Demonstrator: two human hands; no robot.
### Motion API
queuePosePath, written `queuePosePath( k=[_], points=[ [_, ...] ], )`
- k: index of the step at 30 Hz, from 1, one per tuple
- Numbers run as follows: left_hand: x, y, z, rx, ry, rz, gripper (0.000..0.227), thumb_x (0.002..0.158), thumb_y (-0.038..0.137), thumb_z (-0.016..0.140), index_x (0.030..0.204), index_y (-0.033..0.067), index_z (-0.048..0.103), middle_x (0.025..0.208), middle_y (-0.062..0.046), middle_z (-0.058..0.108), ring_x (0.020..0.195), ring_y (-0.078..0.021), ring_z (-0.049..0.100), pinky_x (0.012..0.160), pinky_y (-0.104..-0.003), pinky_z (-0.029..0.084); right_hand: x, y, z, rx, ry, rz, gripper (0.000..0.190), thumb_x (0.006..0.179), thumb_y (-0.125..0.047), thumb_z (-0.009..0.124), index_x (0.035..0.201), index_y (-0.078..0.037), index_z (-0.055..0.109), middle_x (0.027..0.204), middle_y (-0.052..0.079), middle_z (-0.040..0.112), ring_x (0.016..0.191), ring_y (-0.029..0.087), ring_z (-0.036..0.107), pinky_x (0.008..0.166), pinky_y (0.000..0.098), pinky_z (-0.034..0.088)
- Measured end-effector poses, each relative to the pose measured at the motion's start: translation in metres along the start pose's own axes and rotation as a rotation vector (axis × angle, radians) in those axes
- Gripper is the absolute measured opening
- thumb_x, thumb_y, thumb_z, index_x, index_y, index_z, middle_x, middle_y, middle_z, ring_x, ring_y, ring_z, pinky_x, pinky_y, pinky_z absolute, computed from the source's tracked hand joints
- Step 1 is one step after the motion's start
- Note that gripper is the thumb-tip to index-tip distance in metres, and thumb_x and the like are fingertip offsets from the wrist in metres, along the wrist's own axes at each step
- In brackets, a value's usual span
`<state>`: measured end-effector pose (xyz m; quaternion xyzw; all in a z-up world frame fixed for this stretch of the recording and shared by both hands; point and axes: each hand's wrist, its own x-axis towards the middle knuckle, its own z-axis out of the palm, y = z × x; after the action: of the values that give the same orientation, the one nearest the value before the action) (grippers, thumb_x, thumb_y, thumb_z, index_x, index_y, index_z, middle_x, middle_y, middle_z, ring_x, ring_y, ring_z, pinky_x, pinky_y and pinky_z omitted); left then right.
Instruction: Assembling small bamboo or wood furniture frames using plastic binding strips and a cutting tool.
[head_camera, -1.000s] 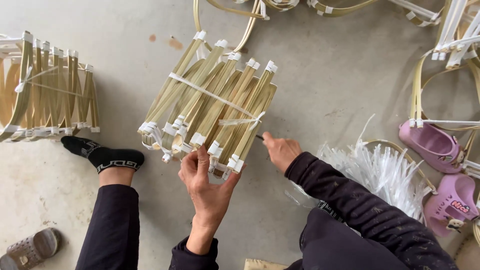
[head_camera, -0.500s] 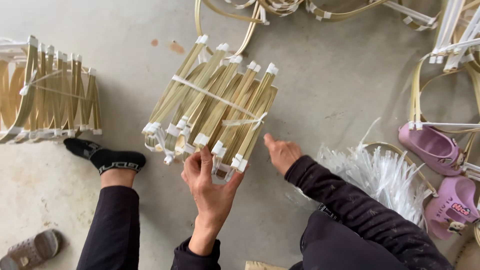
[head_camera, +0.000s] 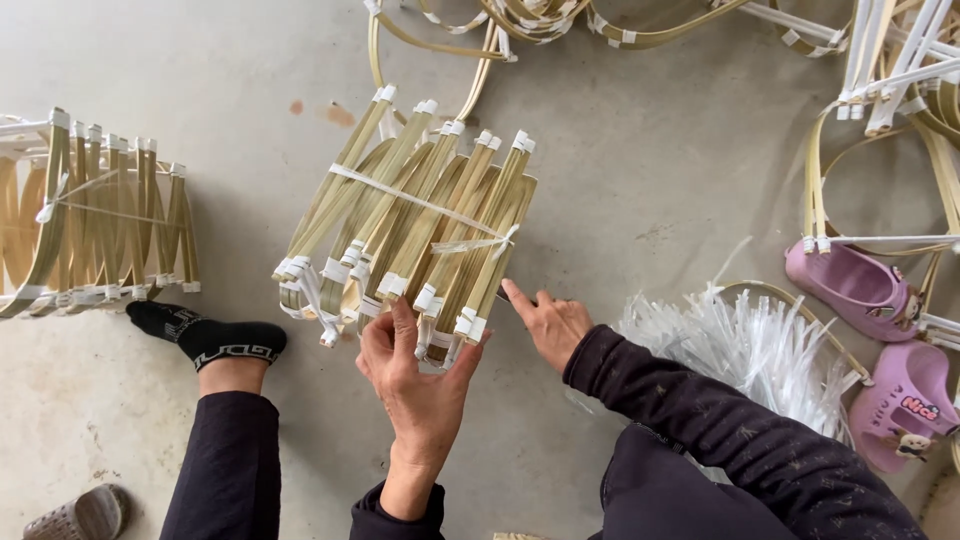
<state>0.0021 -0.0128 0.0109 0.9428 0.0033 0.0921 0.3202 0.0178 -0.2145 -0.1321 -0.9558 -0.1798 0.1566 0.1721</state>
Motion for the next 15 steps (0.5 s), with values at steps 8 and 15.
queuePosePath(
  k=[8,15],
  points=[
    [0.003,0.014,0.001,0.023,0.019,-0.031,0.103,0.067,0.033,0.095,0.151,-0.001,0.045,0.12,-0.011,0.056,0.118,-0.0261,0.05,0.101,-0.046,0.028,-0.002,0.009,0.001,0.009,0.029,0.008,0.077,0.082,0.002,0.057,0.155,-0.005,0.036,0.084,0.022,0.065,0.063,0.032,0.069,0.057,0.0408,0.058],
    [0.002,0.013,0.003,0.058,0.013,-0.051,0.109,0.066,0.034,0.095,0.153,-0.0047,0.043,0.121,-0.012,0.057,0.118,-0.0272,0.049,0.101,-0.047,0.028,-0.004,0.002,-0.006,0.054,-0.002,0.03,0.076,0.087,0.005,0.055,0.158,-0.013,0.035,0.079,0.017,0.064,0.058,0.028,0.068,0.056,0.0387,0.058]
  ],
)
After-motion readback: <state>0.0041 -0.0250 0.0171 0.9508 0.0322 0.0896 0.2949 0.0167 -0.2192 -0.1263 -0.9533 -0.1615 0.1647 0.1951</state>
